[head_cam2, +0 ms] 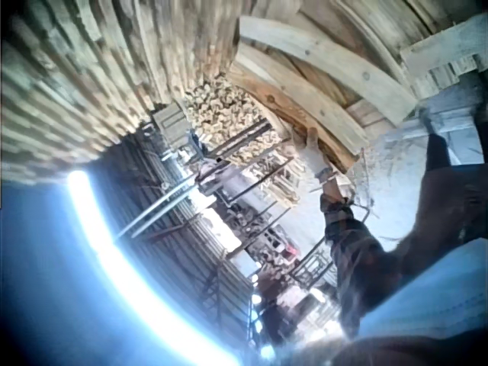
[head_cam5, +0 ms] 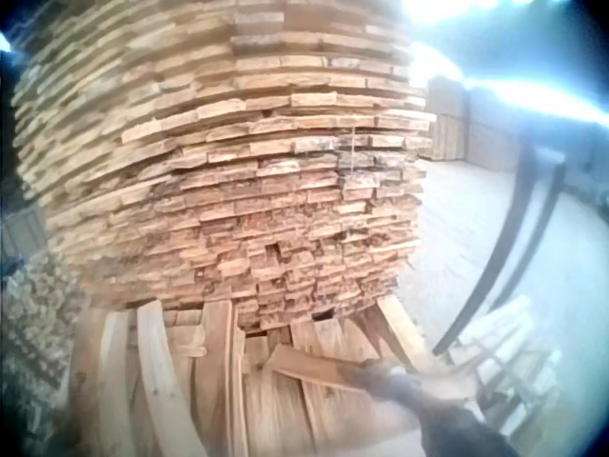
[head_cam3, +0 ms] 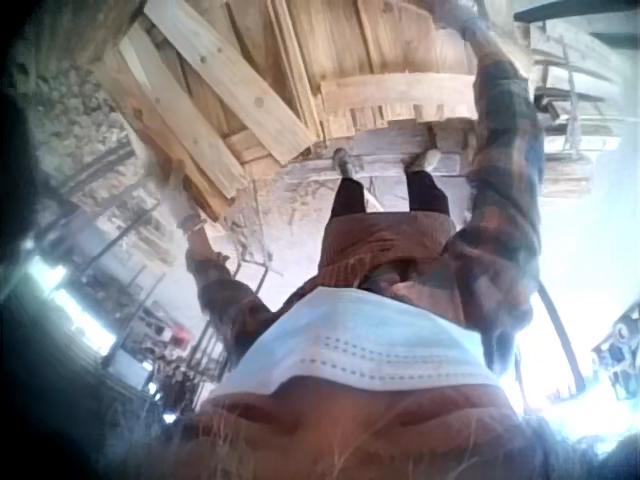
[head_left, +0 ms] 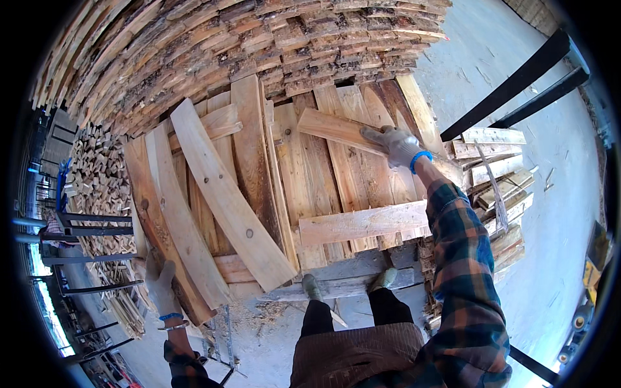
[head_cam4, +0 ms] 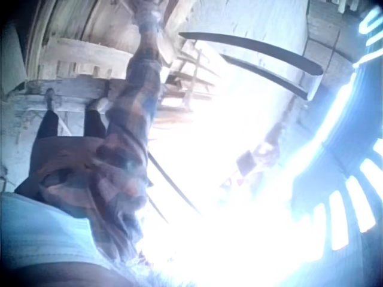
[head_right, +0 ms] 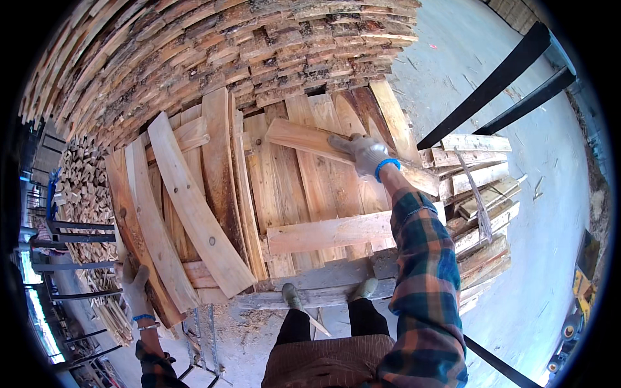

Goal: The person stacks wooden planks and boards in a lumber yard. They pick up individual pieces of wood from a pile and arrange them vertically on a metal rack, creating a neat stack.

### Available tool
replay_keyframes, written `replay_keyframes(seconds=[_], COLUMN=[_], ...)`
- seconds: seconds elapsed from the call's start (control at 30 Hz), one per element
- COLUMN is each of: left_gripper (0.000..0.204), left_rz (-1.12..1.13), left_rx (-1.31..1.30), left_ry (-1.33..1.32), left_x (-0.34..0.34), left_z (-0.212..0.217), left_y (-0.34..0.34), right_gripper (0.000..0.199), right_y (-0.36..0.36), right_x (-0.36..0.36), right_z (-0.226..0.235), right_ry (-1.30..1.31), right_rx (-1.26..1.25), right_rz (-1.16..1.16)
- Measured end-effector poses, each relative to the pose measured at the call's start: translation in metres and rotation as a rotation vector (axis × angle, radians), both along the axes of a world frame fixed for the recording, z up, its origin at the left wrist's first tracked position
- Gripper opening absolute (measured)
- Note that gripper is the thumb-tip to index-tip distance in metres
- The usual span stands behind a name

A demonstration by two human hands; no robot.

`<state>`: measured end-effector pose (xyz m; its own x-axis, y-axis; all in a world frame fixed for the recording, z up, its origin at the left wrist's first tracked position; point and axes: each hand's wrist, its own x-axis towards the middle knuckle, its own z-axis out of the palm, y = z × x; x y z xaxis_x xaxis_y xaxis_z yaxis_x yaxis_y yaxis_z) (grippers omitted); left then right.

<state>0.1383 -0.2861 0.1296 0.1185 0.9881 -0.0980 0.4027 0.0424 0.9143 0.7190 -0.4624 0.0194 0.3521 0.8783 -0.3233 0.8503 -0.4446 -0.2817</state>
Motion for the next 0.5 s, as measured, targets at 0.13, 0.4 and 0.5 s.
replay_keyframes(seconds=[0.13,0.4,0.5], left_gripper=[0.061,0.062,0.059], left_rz=[0.045,0.07,0.025], left_rx=[-0.003,-0.134,-0.055], left_ry=[0.03,-0.131,-0.011], left_x=[-0.01,0.028,0.02], left_z=[-0.004,-0.009,0.006], left_y=[0.0,-0.012,-0.015], right_gripper=[0.061,0.049,0.054], right_y=[0.061,0.103,0.129], right_x=[0.004,0.054,0.007], right_z=[-0.011,-0.088,-0.031], right_ry=[-0.265,-0.384,-0.279], right_rx=[0.003,0.171,-0.096], right_rz=[0.234,-0.112,0.088])
